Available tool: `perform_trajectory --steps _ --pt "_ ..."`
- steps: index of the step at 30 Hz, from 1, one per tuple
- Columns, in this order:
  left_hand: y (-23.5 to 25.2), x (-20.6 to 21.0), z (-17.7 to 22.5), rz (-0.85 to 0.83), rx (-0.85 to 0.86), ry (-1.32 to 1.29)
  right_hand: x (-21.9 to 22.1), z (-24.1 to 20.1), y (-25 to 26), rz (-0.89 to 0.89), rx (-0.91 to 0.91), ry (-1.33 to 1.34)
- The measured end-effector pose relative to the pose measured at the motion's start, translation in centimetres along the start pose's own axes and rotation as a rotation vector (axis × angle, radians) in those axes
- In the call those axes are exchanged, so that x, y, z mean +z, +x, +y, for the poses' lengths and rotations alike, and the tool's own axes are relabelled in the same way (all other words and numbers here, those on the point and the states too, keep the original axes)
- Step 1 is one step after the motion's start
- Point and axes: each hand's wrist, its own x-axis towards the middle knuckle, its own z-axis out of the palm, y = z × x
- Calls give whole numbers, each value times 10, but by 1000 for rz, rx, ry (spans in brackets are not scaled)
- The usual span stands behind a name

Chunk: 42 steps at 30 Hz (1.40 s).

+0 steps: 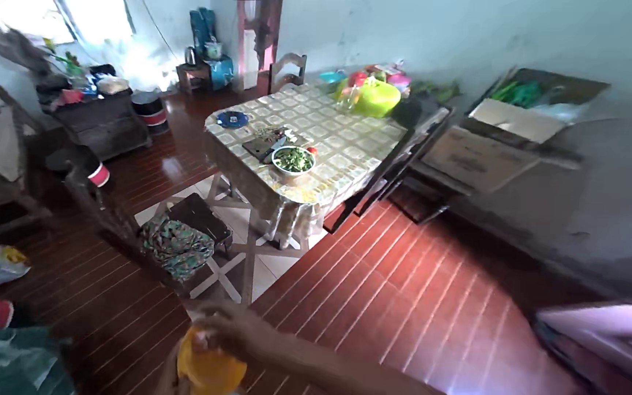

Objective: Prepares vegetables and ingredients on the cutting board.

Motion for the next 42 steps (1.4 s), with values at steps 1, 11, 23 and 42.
perform_trajectory --steps 1,11,23,42 --pt "32 -7 -4 -13 20 -41 -17 14 17 24 87 -16" --pt "394 -14 108 -224 46 -131 -221 160 114 301 554 -266" --pt "722 39 291 -203 179 175 -357 345 276 432 654 -11" --pt "1052 161 400 -1064 944 866 -338 521 427 876 1766 -136"
